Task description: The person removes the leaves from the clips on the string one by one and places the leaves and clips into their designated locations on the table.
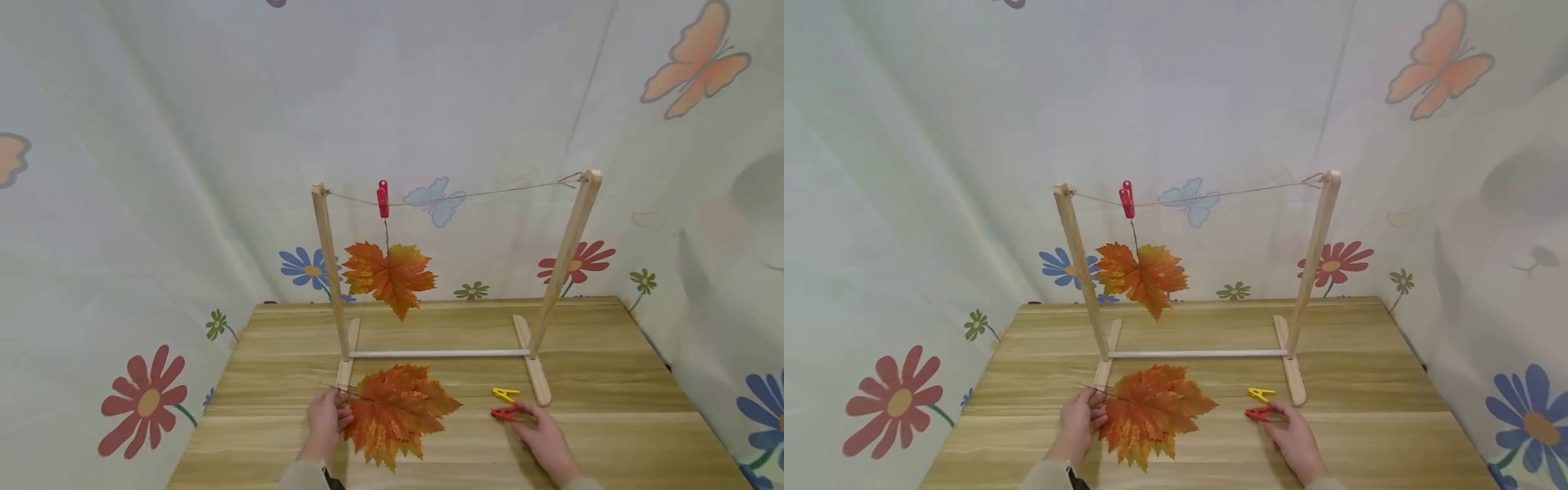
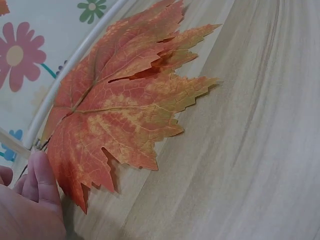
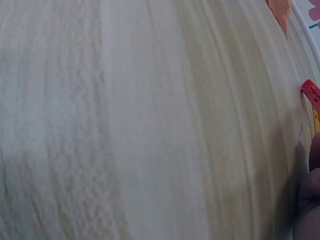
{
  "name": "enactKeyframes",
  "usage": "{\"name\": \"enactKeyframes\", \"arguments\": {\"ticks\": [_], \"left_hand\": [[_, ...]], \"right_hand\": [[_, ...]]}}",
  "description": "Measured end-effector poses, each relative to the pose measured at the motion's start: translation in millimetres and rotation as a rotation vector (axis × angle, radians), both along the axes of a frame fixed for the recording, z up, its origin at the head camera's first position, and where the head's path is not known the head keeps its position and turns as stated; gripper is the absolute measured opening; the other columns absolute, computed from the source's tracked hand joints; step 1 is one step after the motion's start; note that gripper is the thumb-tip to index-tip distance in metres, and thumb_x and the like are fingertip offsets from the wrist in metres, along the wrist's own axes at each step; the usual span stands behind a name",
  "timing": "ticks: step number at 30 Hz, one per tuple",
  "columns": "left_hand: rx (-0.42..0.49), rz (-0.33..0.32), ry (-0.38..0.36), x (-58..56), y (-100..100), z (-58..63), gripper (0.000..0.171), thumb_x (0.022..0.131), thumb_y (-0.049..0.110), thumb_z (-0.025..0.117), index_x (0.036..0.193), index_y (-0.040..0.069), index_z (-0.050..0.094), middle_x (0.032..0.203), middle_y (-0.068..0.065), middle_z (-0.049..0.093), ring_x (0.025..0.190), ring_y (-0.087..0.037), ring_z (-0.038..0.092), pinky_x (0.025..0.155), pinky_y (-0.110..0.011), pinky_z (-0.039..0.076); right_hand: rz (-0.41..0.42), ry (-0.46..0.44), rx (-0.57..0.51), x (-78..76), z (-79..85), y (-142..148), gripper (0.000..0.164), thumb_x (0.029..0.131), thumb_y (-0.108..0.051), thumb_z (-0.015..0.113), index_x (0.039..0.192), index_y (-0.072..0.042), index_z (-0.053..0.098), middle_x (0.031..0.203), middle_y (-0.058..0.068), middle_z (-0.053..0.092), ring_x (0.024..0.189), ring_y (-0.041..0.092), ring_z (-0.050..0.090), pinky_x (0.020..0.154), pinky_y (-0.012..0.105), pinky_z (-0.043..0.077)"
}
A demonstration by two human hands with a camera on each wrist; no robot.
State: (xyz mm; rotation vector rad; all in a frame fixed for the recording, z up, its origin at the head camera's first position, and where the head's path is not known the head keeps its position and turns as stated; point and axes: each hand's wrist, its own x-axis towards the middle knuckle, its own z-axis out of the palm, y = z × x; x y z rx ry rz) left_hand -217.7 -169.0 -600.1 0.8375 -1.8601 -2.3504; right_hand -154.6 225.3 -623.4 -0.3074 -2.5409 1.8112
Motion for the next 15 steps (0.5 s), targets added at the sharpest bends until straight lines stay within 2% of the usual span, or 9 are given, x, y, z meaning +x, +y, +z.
{"name": "enactKeyframes", "arguments": {"ticks": [3,6,10,15], "left_hand": [[0.007,-0.012,-0.001,1.4,-0.1,0.7,0.037,0.096,0.016,0.046,0.123,-0.009,0.047,0.094,-0.013,0.069,0.051,-0.013,0.057,0.049,-0.027,0.052],[0.030,-0.019,0.001,3.1,-0.2,0.0,0.039,0.096,0.015,0.047,0.125,-0.010,0.046,0.095,-0.015,0.069,0.050,-0.014,0.058,0.050,-0.029,0.053],[0.055,-0.022,-0.002,5.8,-0.3,0.1,0.041,0.095,0.014,0.048,0.129,-0.009,0.042,0.096,-0.016,0.069,0.052,-0.016,0.060,0.053,-0.031,0.054],[0.040,-0.012,0.005,7.8,-1.3,2.4,0.041,0.096,0.015,0.047,0.128,-0.010,0.041,0.096,-0.016,0.069,0.054,-0.015,0.061,0.054,-0.031,0.054]], "right_hand": [[0.006,-0.016,0.049,-0.3,-0.9,2.1,0.045,0.082,-0.004,0.068,0.125,0.001,0.055,0.111,0.017,0.058,0.058,0.016,0.054,0.054,0.026,0.047],[0.015,-0.011,0.130,2.2,-2.1,4.2,0.044,0.081,-0.007,0.070,0.122,0.003,0.056,0.107,0.013,0.061,0.072,0.018,0.059,0.065,0.028,0.048],[0.023,0.022,0.267,6.9,-4.6,5.7,0.042,0.078,-0.008,0.073,0.116,0.003,0.059,0.102,0.010,0.063,0.097,0.025,0.058,0.085,0.040,0.045],[0.043,0.054,0.322,5.0,-6.3,3.2,0.042,0.078,-0.008,0.072,0.117,0.002,0.059,0.103,0.009,0.063,0.103,0.029,0.056,0.092,0.048,0.040]]}}
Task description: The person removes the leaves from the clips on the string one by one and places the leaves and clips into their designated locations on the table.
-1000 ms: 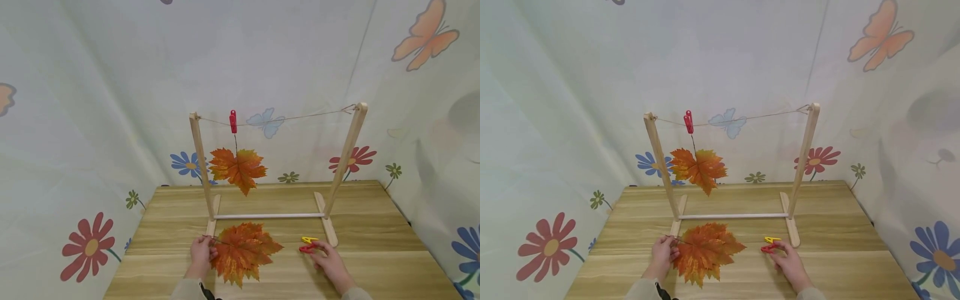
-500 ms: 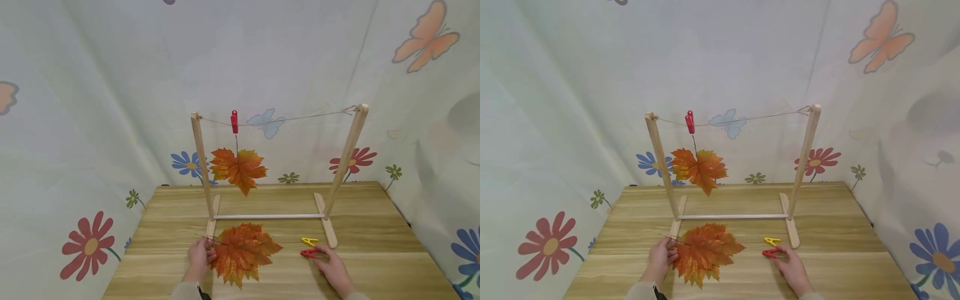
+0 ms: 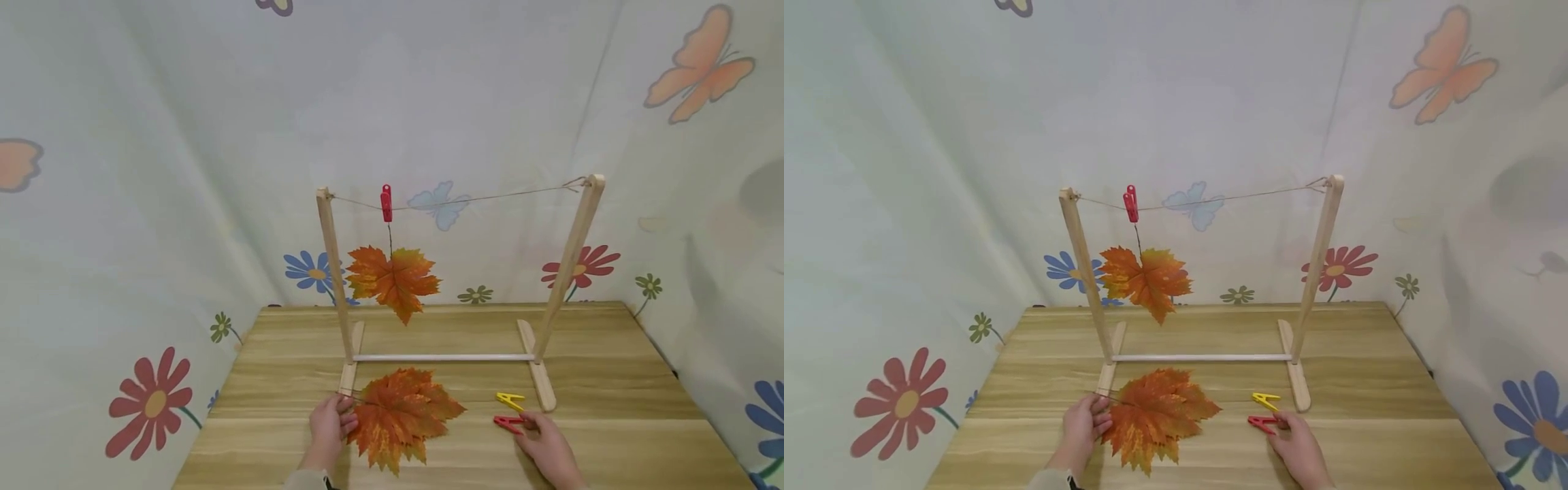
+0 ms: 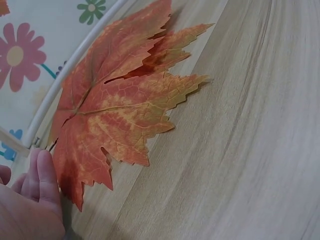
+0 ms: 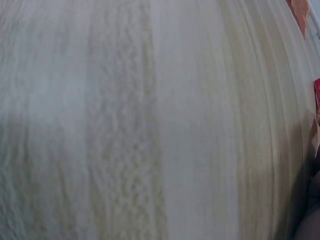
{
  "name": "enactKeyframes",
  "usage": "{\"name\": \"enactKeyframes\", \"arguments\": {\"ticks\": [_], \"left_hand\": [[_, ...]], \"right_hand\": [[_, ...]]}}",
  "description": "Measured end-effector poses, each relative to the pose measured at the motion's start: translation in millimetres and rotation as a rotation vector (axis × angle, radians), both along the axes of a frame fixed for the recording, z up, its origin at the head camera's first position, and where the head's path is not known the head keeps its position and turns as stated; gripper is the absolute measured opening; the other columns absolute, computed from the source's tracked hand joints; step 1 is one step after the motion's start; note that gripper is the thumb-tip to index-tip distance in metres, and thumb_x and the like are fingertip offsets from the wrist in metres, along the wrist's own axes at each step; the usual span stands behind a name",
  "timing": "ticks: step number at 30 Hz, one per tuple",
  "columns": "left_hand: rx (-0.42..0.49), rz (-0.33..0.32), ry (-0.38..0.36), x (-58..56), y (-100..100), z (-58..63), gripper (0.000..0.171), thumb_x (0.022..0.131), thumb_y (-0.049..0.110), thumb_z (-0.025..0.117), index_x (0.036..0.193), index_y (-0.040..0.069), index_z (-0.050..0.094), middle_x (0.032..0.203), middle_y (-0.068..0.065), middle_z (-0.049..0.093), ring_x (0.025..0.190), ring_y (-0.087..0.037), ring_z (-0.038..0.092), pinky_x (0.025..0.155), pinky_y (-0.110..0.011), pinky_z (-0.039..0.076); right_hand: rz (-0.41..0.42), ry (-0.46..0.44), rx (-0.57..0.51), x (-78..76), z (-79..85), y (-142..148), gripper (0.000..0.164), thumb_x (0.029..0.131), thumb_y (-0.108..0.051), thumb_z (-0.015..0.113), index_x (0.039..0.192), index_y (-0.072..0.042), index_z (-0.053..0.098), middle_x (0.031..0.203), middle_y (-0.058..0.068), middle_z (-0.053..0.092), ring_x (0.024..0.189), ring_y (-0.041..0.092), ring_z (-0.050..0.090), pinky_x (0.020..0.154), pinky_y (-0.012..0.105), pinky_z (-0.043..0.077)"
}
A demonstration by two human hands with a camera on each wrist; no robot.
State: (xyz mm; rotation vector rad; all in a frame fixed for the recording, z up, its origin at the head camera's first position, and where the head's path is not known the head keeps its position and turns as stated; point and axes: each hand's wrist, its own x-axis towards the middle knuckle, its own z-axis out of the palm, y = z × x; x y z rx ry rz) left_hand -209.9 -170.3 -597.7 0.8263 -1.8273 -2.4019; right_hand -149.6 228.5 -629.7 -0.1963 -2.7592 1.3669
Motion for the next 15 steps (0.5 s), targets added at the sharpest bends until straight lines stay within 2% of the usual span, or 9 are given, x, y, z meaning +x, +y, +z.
{"name": "enactKeyframes", "arguments": {"ticks": [7,15], "left_hand": [[-0.015,-0.001,0.015,-1.2,0.6,-4.8,0.041,0.097,0.017,0.047,0.127,-0.009,0.040,0.094,-0.015,0.068,0.052,-0.014,0.060,0.052,-0.029,0.054],[-0.031,0.005,0.028,-5.8,4.2,-8.6,0.038,0.096,0.017,0.049,0.123,-0.009,0.043,0.092,-0.016,0.068,0.051,-0.014,0.059,0.051,-0.029,0.053]], "right_hand": [[-0.013,-0.015,0.025,-2.0,2.9,-0.6,0.040,0.076,-0.008,0.073,0.113,0.002,0.061,0.097,0.008,0.063,0.094,0.026,0.059,0.083,0.043,0.045],[0.017,-0.028,0.027,-7.8,4.4,5.6,0.042,0.075,-0.008,0.073,0.113,0.004,0.060,0.093,0.007,0.061,0.085,0.020,0.058,0.074,0.036,0.047]]}}
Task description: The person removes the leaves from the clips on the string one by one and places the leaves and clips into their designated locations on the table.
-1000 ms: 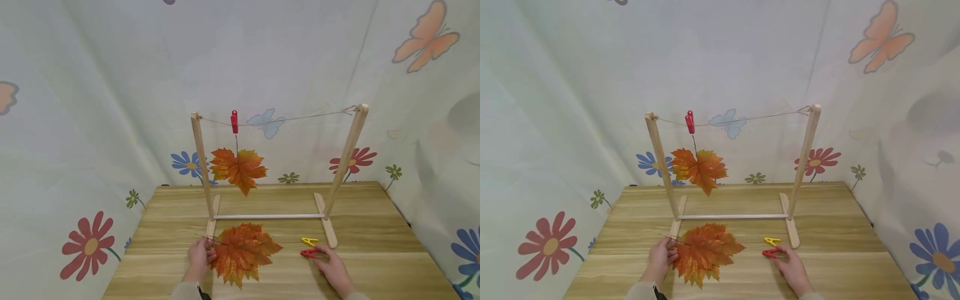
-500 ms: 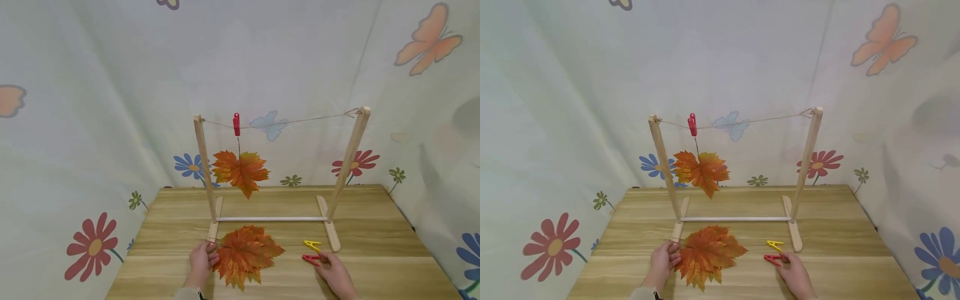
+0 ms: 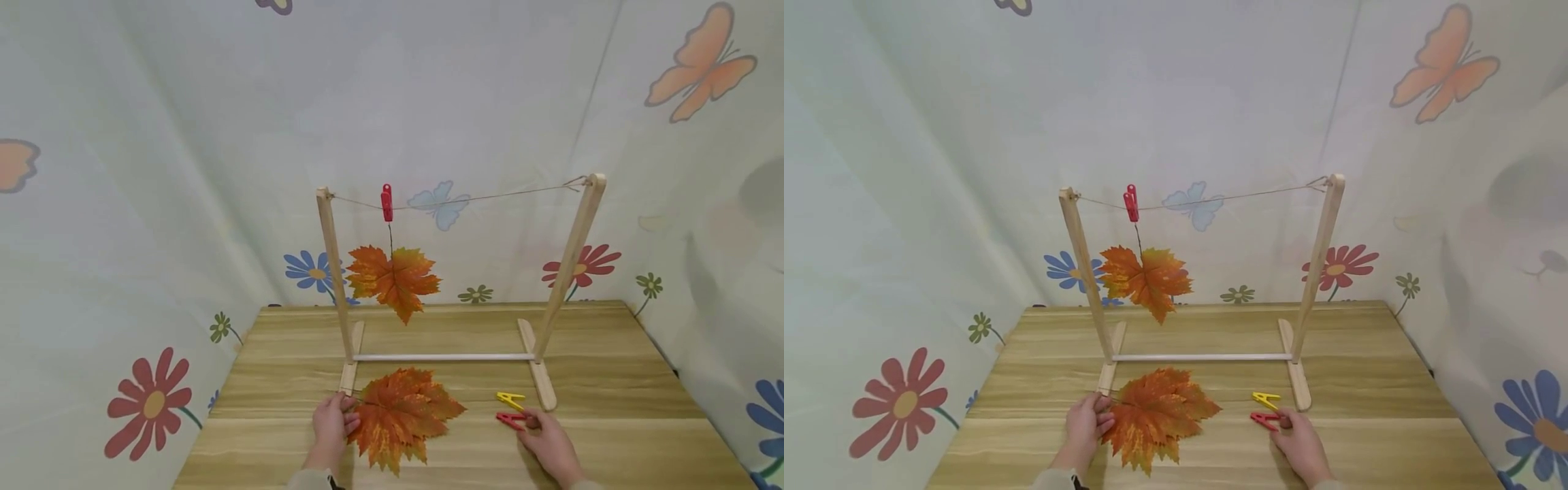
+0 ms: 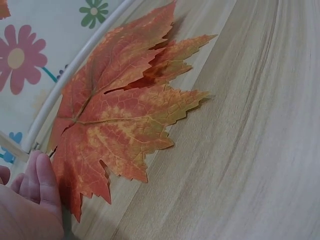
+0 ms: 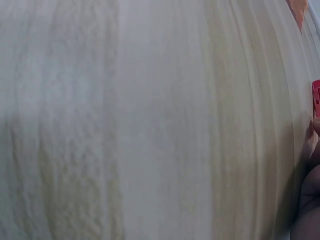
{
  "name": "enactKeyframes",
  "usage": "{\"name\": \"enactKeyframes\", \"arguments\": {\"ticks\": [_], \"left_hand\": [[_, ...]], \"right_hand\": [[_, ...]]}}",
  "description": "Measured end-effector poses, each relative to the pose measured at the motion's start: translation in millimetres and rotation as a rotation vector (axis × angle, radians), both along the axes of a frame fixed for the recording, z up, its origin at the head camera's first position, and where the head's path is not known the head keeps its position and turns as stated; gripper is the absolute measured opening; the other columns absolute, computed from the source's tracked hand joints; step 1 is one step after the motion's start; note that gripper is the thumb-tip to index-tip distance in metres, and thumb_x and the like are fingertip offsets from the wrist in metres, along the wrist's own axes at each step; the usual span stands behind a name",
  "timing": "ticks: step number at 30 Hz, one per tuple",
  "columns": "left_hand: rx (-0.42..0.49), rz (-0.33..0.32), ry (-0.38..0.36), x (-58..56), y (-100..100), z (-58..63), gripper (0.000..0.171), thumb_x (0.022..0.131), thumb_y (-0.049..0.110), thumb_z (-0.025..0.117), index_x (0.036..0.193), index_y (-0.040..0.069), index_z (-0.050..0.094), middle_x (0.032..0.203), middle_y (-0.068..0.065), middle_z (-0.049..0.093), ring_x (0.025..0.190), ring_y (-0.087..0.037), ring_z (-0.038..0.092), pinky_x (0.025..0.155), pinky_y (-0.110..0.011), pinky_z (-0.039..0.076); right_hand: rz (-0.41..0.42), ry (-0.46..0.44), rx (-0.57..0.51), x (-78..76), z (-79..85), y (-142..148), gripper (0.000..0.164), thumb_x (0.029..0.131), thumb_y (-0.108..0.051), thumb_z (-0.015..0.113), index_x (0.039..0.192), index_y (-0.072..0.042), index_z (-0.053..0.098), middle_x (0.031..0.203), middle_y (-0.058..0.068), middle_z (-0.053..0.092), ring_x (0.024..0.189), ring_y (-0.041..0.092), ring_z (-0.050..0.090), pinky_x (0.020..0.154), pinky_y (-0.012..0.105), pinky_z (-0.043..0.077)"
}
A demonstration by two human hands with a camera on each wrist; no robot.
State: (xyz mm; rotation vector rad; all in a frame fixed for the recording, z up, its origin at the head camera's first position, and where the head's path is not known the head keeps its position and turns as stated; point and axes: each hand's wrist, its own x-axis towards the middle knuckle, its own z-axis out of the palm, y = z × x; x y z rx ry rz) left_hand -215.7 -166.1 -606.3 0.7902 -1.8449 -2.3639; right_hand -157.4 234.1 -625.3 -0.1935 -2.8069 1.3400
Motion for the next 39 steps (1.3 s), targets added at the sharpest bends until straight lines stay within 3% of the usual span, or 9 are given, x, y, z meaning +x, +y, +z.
{"name": "enactKeyframes", "arguments": {"ticks": [9,21,24,30,35,39], "left_hand": [[0.016,0.011,-0.002,-0.8,0.5,0.6,0.037,0.096,0.017,0.048,0.122,-0.008,0.044,0.092,-0.016,0.068,0.052,-0.014,0.060,0.051,-0.029,0.053],[0.026,0.002,0.016,0.1,1.0,5.1,0.038,0.097,0.018,0.049,0.123,-0.009,0.043,0.095,-0.019,0.067,0.051,-0.014,0.060,0.050,-0.028,0.053],[0.021,0.013,0.021,-0.4,2.3,8.9,0.039,0.096,0.017,0.049,0.124,-0.008,0.042,0.095,-0.019,0.067,0.050,-0.014,0.060,0.049,-0.028,0.053],[0.015,-0.014,0.039,-3.8,7.4,23.3,0.040,0.097,0.019,0.048,0.126,-0.008,0.042,0.098,-0.020,0.067,0.050,-0.013,0.058,0.049,-0.026,0.051],[0.009,-0.029,0.047,-7.0,9.3,32.7,0.040,0.097,0.020,0.048,0.124,-0.009,0.044,0.095,-0.016,0.068,0.051,-0.014,0.059,0.049,-0.025,0.051],[0.012,-0.027,0.060,-10.5,9.0,36.9,0.042,0.098,0.020,0.047,0.127,-0.010,0.042,0.089,-0.011,0.069,0.050,-0.015,0.059,0.048,-0.026,0.051]], "right_hand": [[0.005,-0.024,-0.021,-0.2,5.3,2.5,0.043,0.076,-0.006,0.072,0.115,0.005,0.057,0.093,0.008,0.060,0.087,0.022,0.057,0.075,0.036,0.045],[-0.036,-0.051,-0.115,-1.1,5.4,1.5,0.042,0.079,-0.004,0.070,0.115,0.008,0.054,0.093,0.011,0.059,0.076,0.017,0.057,0.060,0.026,0.048],[-0.046,-0.052,-0.154,-1.5,6.1,1.8,0.045,0.080,-0.008,0.070,0.118,0.009,0.051,0.093,0.013,0.059,0.073,0.017,0.058,0.057,0.025,0.049],[-0.050,-0.029,-0.088,-7.6,14.9,3.8,0.049,0.083,-0.022,0.070,0.119,0.005,0.051,0.096,0.012,0.064,0.080,0.019,0.059,0.066,0.029,0.046],[-0.045,-0.034,-0.088,-14.2,23.7,3.4,0.050,0.084,-0.022,0.070,0.122,0.004,0.051,0.099,0.011,0.063,0.085,0.020,0.058,0.070,0.031,0.045],[-0.035,-0.052,-0.186,-20.4,30.7,2.4,0.049,0.086,-0.016,0.066,0.126,0.006,0.047,0.105,0.017,0.058,0.085,0.021,0.058,0.067,0.027,0.048]]}}
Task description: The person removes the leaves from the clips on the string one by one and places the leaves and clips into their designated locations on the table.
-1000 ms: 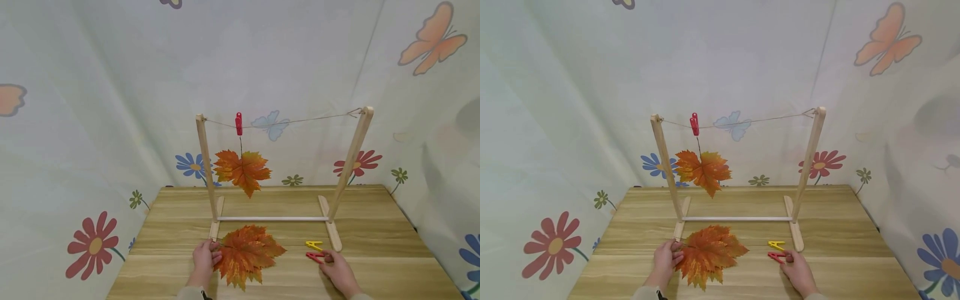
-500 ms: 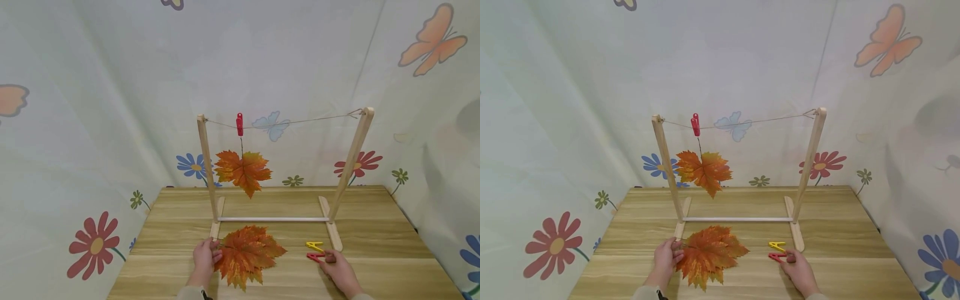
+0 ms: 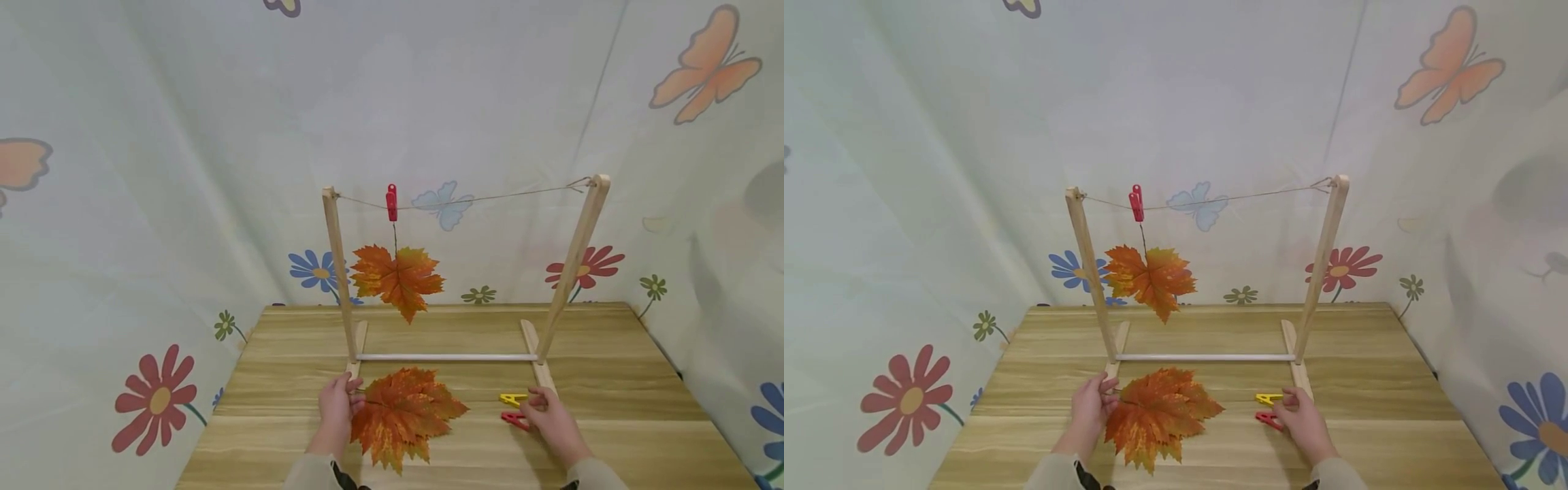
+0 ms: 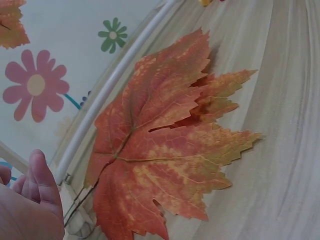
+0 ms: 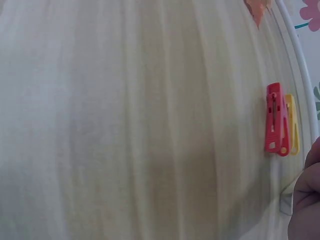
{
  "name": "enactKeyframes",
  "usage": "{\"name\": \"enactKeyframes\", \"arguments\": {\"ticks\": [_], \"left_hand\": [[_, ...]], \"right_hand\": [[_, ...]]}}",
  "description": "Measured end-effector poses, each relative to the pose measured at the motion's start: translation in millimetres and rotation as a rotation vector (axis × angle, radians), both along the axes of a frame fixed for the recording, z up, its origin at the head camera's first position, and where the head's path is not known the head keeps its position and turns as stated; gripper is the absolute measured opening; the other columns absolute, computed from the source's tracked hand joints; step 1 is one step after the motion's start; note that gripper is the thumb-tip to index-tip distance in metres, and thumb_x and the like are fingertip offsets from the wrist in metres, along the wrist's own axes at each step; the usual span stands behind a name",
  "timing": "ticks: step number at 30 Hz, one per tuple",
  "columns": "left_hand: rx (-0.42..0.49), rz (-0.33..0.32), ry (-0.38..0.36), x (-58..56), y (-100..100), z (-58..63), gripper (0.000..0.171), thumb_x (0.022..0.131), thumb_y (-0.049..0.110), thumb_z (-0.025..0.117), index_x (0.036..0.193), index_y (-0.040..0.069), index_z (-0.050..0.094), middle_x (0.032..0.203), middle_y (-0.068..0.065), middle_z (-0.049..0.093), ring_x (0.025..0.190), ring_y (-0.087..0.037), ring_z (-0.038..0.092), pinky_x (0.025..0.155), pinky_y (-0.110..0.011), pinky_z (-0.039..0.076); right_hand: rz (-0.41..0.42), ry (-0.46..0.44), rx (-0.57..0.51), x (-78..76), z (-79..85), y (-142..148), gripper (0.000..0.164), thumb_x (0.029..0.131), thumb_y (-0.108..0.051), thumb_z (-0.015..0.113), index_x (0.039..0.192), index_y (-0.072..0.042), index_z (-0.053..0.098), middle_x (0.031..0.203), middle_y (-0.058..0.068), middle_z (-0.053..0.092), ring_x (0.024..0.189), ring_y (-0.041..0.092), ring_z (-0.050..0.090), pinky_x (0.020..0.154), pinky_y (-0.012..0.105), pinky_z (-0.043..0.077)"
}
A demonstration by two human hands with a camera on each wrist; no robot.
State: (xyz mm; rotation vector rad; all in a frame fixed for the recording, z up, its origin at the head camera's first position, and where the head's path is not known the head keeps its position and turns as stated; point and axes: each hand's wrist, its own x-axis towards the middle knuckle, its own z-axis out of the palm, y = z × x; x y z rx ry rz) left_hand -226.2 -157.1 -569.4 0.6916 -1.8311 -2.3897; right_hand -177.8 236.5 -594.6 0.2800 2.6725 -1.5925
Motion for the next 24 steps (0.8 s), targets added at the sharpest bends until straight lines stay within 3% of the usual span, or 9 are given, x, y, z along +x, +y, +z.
{"name": "enactKeyframes", "arguments": {"ticks": [3,9,14,24], "left_hand": [[0.009,-0.001,-0.002,-3.5,-0.4,3.0,0.043,0.098,0.020,0.047,0.130,-0.007,0.039,0.086,-0.007,0.068,0.049,-0.015,0.058,0.048,-0.027,0.051],[0.027,-0.015,-0.006,-9.5,1.4,14.5,0.042,0.097,0.023,0.048,0.129,-0.003,0.040,0.088,-0.005,0.067,0.050,-0.013,0.059,0.048,-0.026,0.051],[0.011,-0.014,0.022,-13.0,3.8,25.8,0.042,0.097,0.021,0.049,0.130,-0.005,0.043,0.091,-0.007,0.067,0.052,-0.015,0.060,0.051,-0.027,0.052],[0.022,-0.024,0.082,-21.5,5.0,41.6,0.042,0.098,0.018,0.045,0.130,-0.008,0.040,0.090,-0.009,0.067,0.047,-0.012,0.057,0.047,-0.024,0.050]], "right_hand": [[-0.001,0.004,-0.051,-4.5,6.6,-1.2,0.048,0.087,-0.012,0.065,0.126,0.007,0.045,0.107,0.021,0.056,0.082,0.020,0.058,0.065,0.027,0.049],[-0.002,0.030,-0.015,-11.9,22.2,-2.5,0.047,0.088,-0.012,0.063,0.127,0.007,0.045,0.106,0.021,0.056,0.075,0.017,0.058,0.063,0.026,0.047],[-0.006,0.041,-0.055,-17.9,34.5,-5.2,0.047,0.089,-0.011,0.062,0.129,0.008,0.044,0.107,0.022,0.054,0.068,0.021,0.057,0.058,0.028,0.049],[0.044,0.047,-0.050,-31.9,54.8,-8.2,0.055,0.091,-0.027,0.062,0.133,0.002,0.041,0.116,0.021,0.053,0.077,0.025,0.056,0.063,0.029,0.047]]}}
